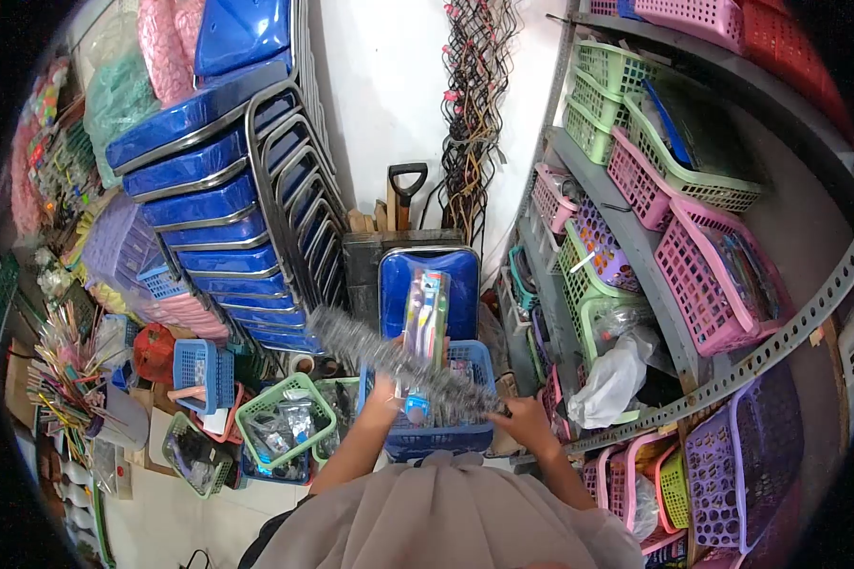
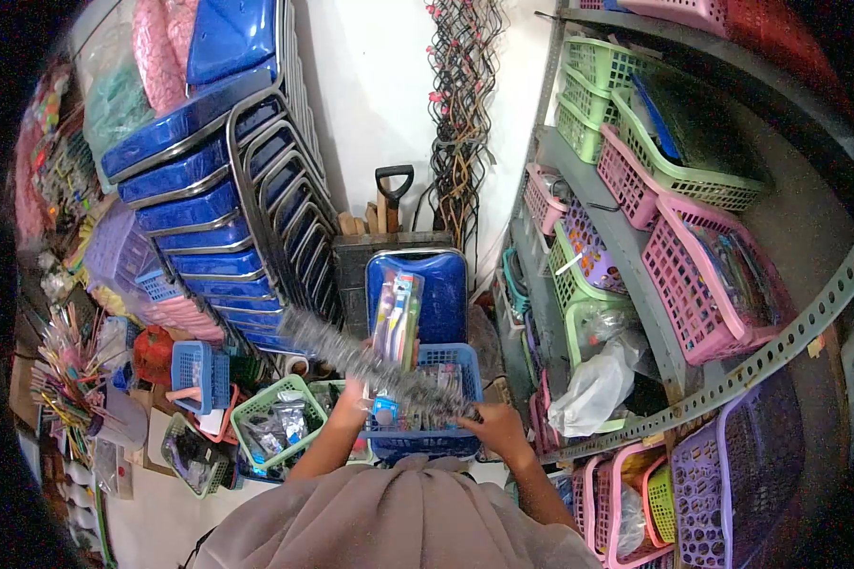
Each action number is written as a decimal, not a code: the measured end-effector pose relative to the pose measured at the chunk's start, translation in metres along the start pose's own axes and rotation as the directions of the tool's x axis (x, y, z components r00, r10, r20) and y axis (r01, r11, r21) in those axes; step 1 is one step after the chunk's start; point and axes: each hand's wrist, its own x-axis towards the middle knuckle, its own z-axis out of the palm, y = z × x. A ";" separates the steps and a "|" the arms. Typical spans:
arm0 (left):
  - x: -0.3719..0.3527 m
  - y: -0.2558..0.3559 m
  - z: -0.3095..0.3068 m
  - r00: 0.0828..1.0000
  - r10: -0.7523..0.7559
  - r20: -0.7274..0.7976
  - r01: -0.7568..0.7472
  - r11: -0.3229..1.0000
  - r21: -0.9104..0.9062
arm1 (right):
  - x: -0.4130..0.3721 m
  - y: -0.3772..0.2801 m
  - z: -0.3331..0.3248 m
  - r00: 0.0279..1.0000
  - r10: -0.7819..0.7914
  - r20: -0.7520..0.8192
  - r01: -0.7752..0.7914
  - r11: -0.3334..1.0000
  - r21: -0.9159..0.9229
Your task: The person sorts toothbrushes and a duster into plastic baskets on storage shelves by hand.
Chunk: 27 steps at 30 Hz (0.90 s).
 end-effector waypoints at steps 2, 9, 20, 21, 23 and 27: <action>0.011 0.024 -0.063 0.982 0.164 -0.090 -0.127 0.936 0.328 | 0.004 -0.011 0.000 0.998 0.059 0.023 -0.060 0.997 0.046; -0.017 0.046 -0.027 0.996 0.088 -0.015 -0.088 0.995 -0.050 | 0.014 -0.042 0.027 0.983 0.145 0.110 -0.152 0.987 0.053; -0.061 0.100 -0.035 0.954 0.197 -0.225 -0.110 0.931 0.349 | 0.013 -0.086 0.092 0.932 0.347 0.105 -0.356 0.931 0.080; -0.060 0.105 -0.039 0.988 0.077 -0.137 -0.044 0.972 0.230 | 0.011 -0.089 0.098 0.974 0.214 0.079 -0.219 0.974 0.058; -0.056 0.118 -0.054 1.000 -0.028 0.015 0.023 0.973 0.231 | 0.008 -0.094 0.105 0.982 0.081 0.172 -0.089 0.995 0.042; -0.062 0.121 -0.070 0.947 0.139 -0.288 -0.050 0.954 0.294 | 0.008 -0.102 0.111 0.908 0.392 0.148 -0.401 0.916 0.030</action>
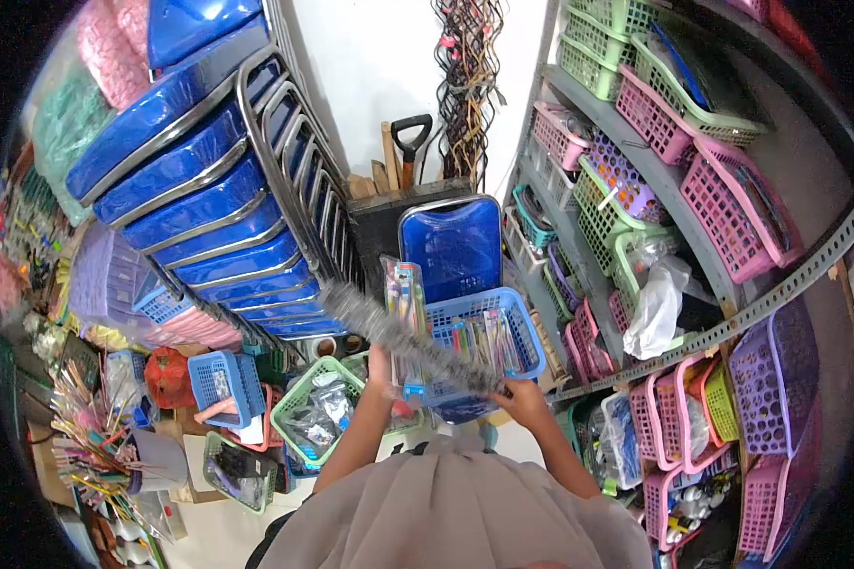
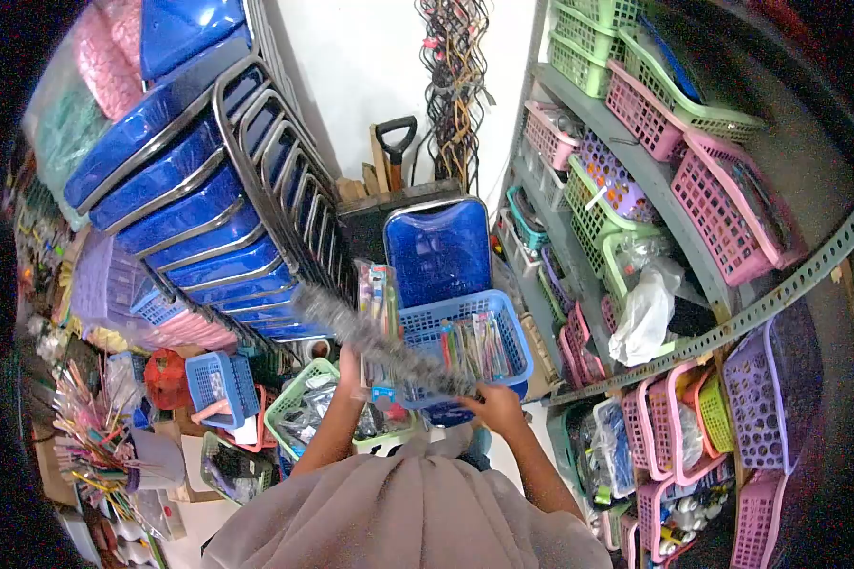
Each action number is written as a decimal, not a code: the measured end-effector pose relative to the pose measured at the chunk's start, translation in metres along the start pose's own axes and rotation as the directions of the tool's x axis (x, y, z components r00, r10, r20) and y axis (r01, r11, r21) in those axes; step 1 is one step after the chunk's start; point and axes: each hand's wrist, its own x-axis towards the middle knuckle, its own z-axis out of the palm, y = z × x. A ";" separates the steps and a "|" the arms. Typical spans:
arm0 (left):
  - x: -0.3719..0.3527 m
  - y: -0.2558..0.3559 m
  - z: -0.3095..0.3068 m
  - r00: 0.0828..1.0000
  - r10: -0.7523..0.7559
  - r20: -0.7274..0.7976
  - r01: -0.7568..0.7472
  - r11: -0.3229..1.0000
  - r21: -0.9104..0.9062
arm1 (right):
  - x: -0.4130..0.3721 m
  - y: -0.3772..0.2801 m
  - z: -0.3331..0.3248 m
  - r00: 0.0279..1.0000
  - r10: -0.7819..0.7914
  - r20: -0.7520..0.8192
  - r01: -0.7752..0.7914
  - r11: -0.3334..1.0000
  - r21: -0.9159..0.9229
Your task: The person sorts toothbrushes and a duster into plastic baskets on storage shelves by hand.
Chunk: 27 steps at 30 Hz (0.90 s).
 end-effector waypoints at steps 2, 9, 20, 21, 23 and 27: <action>-0.006 0.004 -0.005 0.996 -0.084 0.033 0.086 0.996 -0.039 | 0.003 0.017 0.026 0.985 0.149 -0.085 -0.140 0.984 0.108; -0.018 0.013 -0.049 0.979 -0.200 0.044 0.202 0.977 -0.064 | 0.001 0.069 0.114 0.849 0.504 -0.157 -0.494 0.863 0.102; -0.029 0.019 -0.076 0.988 -0.099 -0.118 0.110 0.990 0.086 | 0.074 0.109 0.140 0.952 0.305 -0.016 -0.289 0.884 -0.368; -0.032 0.019 -0.069 0.986 -0.071 -0.148 0.091 0.987 0.132 | 0.078 0.109 0.136 0.974 0.224 -0.037 -0.215 0.855 -0.472; -0.040 0.019 -0.055 0.984 -0.042 -0.173 0.074 0.981 0.181 | 0.081 0.107 0.131 0.989 0.141 -0.053 -0.146 0.809 -0.570; -0.045 0.016 -0.043 0.984 -0.097 -0.147 0.135 0.952 0.275 | 0.078 0.088 0.115 0.983 0.110 -0.150 -0.177 0.798 -0.576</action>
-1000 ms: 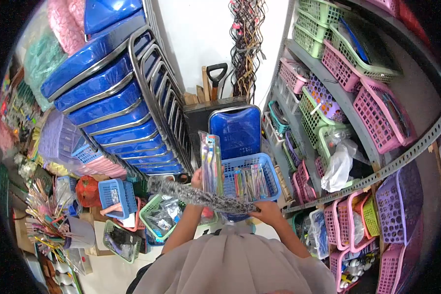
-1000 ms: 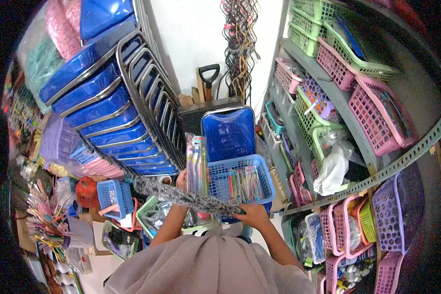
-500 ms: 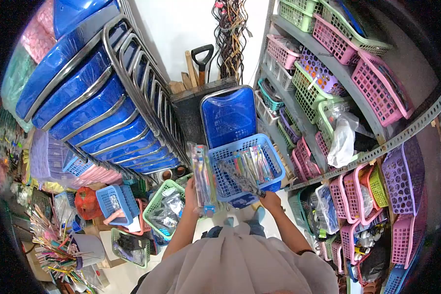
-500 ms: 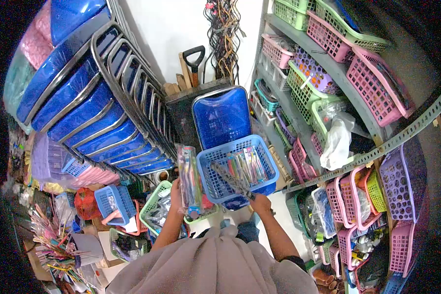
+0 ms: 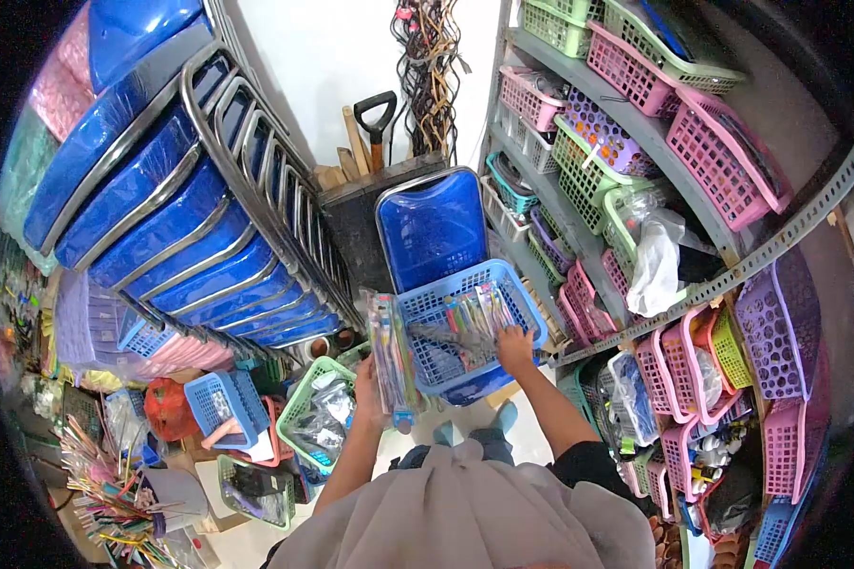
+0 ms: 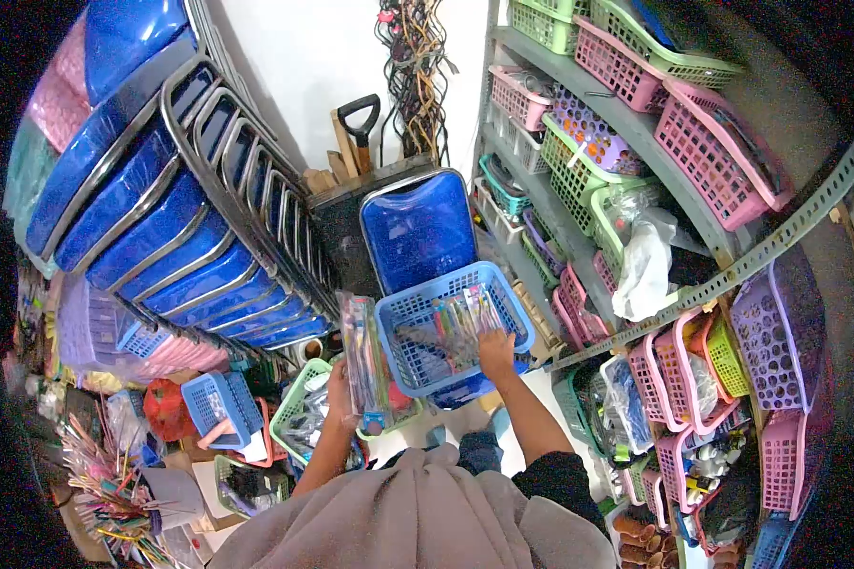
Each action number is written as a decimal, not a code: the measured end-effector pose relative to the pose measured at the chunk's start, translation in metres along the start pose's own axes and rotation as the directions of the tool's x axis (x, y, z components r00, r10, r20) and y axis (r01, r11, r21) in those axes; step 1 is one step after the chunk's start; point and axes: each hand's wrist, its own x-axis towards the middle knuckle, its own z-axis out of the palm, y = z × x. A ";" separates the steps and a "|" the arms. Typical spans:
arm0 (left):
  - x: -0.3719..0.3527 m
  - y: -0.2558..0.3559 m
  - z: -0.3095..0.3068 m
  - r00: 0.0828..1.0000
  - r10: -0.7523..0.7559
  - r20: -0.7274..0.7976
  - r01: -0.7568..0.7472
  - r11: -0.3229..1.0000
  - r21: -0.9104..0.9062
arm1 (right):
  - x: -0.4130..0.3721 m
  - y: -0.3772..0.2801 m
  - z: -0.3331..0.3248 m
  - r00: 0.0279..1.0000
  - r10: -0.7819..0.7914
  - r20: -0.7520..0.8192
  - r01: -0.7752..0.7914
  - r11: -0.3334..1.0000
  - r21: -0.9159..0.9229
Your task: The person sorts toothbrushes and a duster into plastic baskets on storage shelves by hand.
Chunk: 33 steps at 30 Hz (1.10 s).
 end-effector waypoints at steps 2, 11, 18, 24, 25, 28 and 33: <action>0.005 -0.006 0.003 1.000 0.006 0.029 -0.007 0.999 0.033 | -0.002 -0.007 -0.012 0.999 0.000 0.033 -0.009 0.957 0.289; 0.020 -0.044 0.087 0.902 -0.047 0.428 -0.072 0.963 0.258 | -0.064 -0.048 -0.144 0.975 -0.081 0.206 -0.213 -0.081 0.974; 0.019 -0.090 0.164 0.689 -0.096 0.718 -0.356 0.819 0.451 | -0.114 0.020 -0.178 0.932 0.361 0.007 0.011 -0.048 0.999; 0.029 -0.118 0.212 0.488 -0.431 0.759 -0.291 0.739 0.608 | -0.147 0.076 -0.213 0.823 0.551 -0.136 0.142 0.032 0.989; 0.024 -0.118 0.224 0.468 -0.402 0.787 -0.280 0.777 0.563 | -0.148 0.083 -0.220 0.815 0.560 -0.148 0.152 0.039 0.988; 0.039 -0.118 0.251 0.395 -0.393 0.831 -0.335 0.780 0.528 | -0.140 0.104 -0.233 0.807 0.576 -0.129 0.107 0.073 0.992; 0.063 -0.097 0.311 0.404 -0.247 0.881 -0.532 0.720 0.446 | -0.111 0.147 -0.269 0.838 0.455 -0.302 0.209 0.244 0.947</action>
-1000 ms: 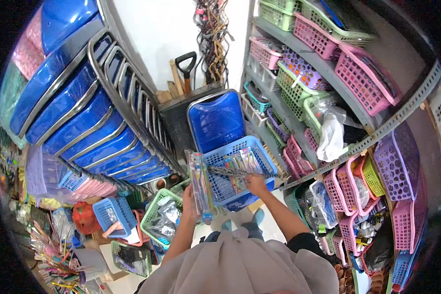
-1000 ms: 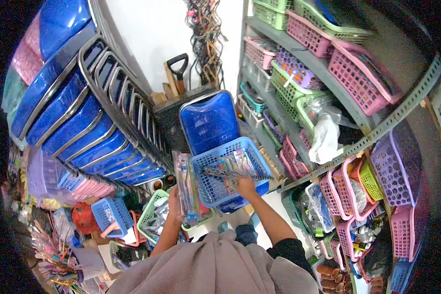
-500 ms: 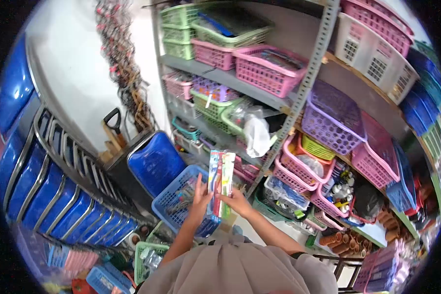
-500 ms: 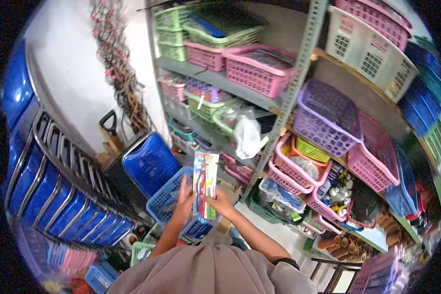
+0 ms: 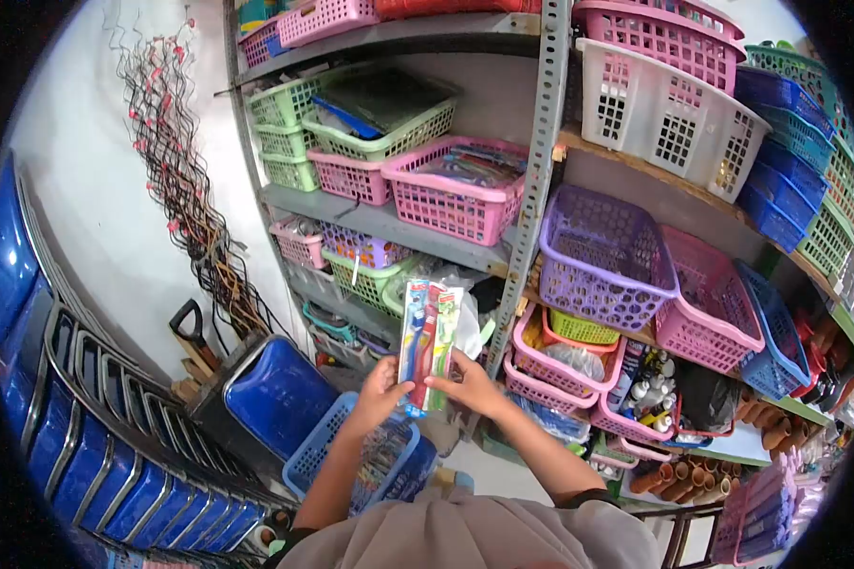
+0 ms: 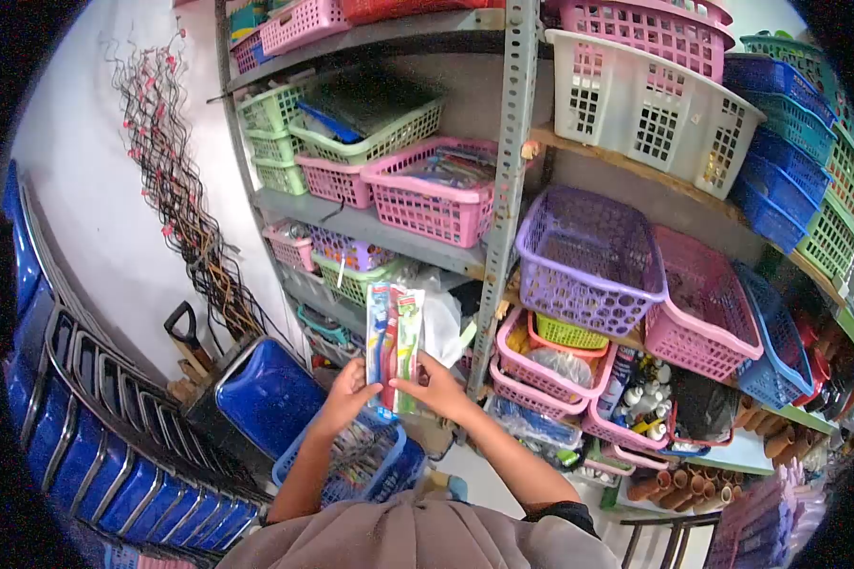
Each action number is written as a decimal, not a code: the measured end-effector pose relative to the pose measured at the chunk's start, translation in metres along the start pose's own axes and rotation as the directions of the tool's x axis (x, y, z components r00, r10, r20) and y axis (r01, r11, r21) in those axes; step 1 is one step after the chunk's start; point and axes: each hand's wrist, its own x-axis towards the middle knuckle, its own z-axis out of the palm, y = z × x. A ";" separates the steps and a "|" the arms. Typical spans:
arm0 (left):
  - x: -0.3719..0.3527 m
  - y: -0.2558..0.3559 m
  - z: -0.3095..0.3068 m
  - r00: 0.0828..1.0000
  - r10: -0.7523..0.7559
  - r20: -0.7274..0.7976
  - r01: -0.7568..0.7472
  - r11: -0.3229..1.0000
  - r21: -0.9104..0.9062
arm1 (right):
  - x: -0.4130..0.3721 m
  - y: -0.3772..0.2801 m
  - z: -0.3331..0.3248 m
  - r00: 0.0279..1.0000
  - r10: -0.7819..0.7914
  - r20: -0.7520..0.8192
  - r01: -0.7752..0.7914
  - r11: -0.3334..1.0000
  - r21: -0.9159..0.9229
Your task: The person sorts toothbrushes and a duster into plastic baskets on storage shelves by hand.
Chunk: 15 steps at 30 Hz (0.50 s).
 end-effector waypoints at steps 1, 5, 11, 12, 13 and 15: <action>0.015 0.005 -0.006 0.998 0.069 -0.011 -0.070 0.996 -0.051 | 0.012 -0.006 -0.007 1.000 -0.009 0.011 0.010 0.996 -0.083; 0.078 0.049 -0.035 0.961 0.246 -0.126 -0.228 0.963 0.140 | 0.067 -0.017 -0.048 0.983 -0.182 -0.006 0.172 0.941 -0.291; 0.175 0.126 -0.051 0.843 0.494 -0.212 -0.389 0.832 0.395 | 0.143 -0.005 -0.102 0.820 -0.571 0.036 0.363 0.471 -0.804; 0.188 0.139 -0.046 0.824 0.524 -0.215 -0.395 0.804 0.444 | 0.151 -0.002 -0.108 0.798 -0.599 0.069 0.369 0.395 -0.841; 0.202 0.149 -0.042 0.804 0.553 -0.218 -0.399 0.773 0.493 | 0.159 -0.001 -0.111 0.774 -0.625 0.104 0.373 0.316 -0.872; 0.237 0.162 -0.038 0.744 0.646 -0.172 -0.448 0.672 0.589 | 0.162 0.004 -0.114 0.779 -0.619 0.103 0.361 0.308 -0.880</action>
